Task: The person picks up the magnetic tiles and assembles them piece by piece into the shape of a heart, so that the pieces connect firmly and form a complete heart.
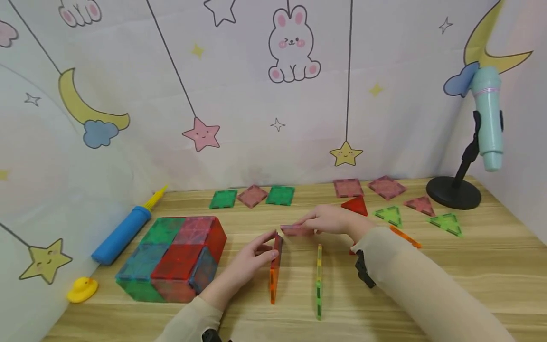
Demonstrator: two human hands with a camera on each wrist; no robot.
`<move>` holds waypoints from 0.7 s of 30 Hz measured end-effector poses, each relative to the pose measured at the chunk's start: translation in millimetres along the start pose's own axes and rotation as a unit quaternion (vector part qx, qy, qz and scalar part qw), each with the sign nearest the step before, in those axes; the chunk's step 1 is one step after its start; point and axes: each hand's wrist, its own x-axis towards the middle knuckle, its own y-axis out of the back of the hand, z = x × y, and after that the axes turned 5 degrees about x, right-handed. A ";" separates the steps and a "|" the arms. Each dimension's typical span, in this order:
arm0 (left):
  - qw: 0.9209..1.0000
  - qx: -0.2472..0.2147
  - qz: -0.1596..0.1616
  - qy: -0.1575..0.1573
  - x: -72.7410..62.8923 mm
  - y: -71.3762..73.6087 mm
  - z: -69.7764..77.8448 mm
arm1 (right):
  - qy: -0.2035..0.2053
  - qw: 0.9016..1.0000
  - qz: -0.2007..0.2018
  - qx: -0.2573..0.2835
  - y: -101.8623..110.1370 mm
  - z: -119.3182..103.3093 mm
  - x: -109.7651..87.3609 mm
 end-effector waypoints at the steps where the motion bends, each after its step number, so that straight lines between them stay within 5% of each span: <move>1: 1.000 0.001 0.003 0.004 1.4 -0.6 0.2 | 0.001 1.000 -0.003 -0.005 -1.1 -1.5 0.6; 15: 1.000 -0.017 -0.010 -0.017 10.4 -3.6 6.2 | 0.028 0.997 0.001 -0.078 0.6 0.7 -15.0; 21: 0.999 -0.010 -0.027 -0.029 12.2 -4.2 4.9 | 0.024 0.998 0.032 -0.057 0.5 6.6 -36.1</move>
